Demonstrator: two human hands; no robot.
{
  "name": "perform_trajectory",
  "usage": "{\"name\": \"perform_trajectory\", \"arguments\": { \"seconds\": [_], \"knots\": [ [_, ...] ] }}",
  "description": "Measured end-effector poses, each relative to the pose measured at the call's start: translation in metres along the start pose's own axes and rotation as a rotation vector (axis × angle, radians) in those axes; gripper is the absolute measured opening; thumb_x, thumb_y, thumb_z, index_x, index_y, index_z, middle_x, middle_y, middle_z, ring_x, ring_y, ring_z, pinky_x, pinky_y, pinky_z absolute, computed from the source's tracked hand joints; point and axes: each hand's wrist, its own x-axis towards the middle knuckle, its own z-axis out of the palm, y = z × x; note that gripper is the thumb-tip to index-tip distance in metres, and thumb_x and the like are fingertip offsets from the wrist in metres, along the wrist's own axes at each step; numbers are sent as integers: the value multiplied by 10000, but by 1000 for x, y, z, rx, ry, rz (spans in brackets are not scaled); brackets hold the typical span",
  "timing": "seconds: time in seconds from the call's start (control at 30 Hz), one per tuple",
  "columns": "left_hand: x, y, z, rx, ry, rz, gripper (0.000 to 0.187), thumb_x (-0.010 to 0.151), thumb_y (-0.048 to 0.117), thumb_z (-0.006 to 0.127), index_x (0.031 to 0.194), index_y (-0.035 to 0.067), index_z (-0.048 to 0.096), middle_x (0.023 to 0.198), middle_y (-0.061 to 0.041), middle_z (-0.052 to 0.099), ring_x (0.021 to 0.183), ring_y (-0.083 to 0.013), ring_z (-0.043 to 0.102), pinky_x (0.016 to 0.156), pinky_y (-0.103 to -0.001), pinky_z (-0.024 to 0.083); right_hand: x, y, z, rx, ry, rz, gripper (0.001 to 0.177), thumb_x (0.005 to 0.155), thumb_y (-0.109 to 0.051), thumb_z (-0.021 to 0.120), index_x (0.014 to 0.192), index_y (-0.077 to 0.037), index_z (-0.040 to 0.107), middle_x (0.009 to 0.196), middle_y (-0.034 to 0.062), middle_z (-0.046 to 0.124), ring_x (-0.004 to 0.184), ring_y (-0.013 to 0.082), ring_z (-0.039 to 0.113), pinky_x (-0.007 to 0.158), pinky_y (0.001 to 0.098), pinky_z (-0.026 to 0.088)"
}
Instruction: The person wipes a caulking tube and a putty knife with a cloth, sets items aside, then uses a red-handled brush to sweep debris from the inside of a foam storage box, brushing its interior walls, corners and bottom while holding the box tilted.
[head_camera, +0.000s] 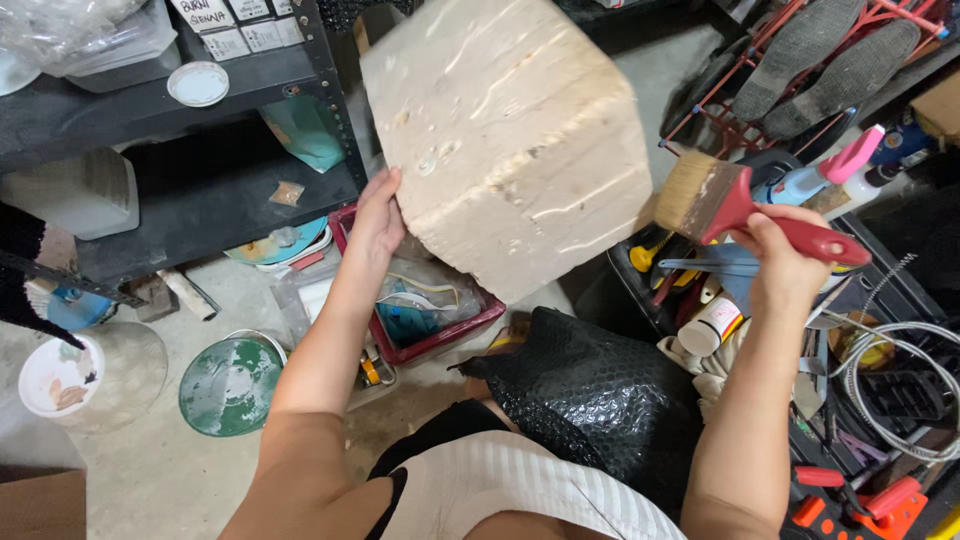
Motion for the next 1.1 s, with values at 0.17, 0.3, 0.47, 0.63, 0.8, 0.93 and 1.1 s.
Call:
{"name": "perform_trajectory", "arguments": {
  "seconds": [0.17, 0.3, 0.47, 0.63, 0.8, 0.93, 1.1],
  "knots": [
    [-6, 49, 75, 126, 23, 172, 432, 980, 131, 671, 1371, -10, 554, 1307, -126, 673, 1205, -217, 656, 1055, -365, 530, -6, -26, -14, -11, 8, -80, 167, 1009, 91, 716, 1143, 40, 631, 1133, 160, 681, 949, 266, 736, 878, 420, 686],
    [-13, 97, 126, 276, -143, 344, 356, 1029, 72, 653, 1359, -38, 579, 1275, -134, 691, 1152, -198, 680, 1039, -366, 564, -23, -46, -22, -3, -14, -96, 166, 1031, 97, 715, 1162, 45, 628, 1158, 174, 678, 914, 266, 732, 896, 429, 679],
    [-23, 147, 173, 485, -319, 442, 332, 1048, 78, 631, 1364, -15, 590, 1227, -105, 732, 1081, -146, 716, 968, -308, 585, -37, -60, -20, 18, -11, -117, 141, 1039, 104, 714, 1140, 60, 625, 1117, 197, 683, 896, 284, 732, 849, 412, 664],
    [-24, 164, 190, 626, -470, 419, 312, 1073, 78, 634, 1365, -23, 586, 1150, -68, 739, 980, -109, 711, 887, -285, 583, -40, -62, -18, 90, -75, -131, 169, 1015, 100, 700, 1157, 38, 632, 1174, 211, 694, 937, 310, 741, 901, 429, 665],
    [-17, 158, 178, 862, -395, 476, 374, 1071, 63, 665, 1435, -10, 626, 1018, -11, 679, 861, -44, 601, 786, -224, 493, -42, -18, 13, 251, -393, -1, 159, 932, 91, 714, 1067, 17, 674, 1256, 271, 692, 985, 347, 730, 956, 486, 630],
    [-18, 156, 165, 880, -381, 482, 399, 1060, 81, 656, 1444, -1, 584, 1034, -4, 690, 892, -45, 648, 802, -227, 539, -40, 48, 38, 428, -467, 232, 154, 912, 78, 705, 1039, -5, 683, 1220, 255, 703, 1035, 350, 728, 887, 481, 634],
    [-16, 151, 167, 873, -389, 483, 416, 1042, 76, 661, 1442, 0, 575, 1043, -12, 704, 889, -43, 660, 793, -219, 545, -19, 74, 21, 436, -329, 312, 180, 912, 53, 708, 1070, -17, 656, 1133, 216, 705, 981, 327, 740, 843, 464, 651]
  ]
}}
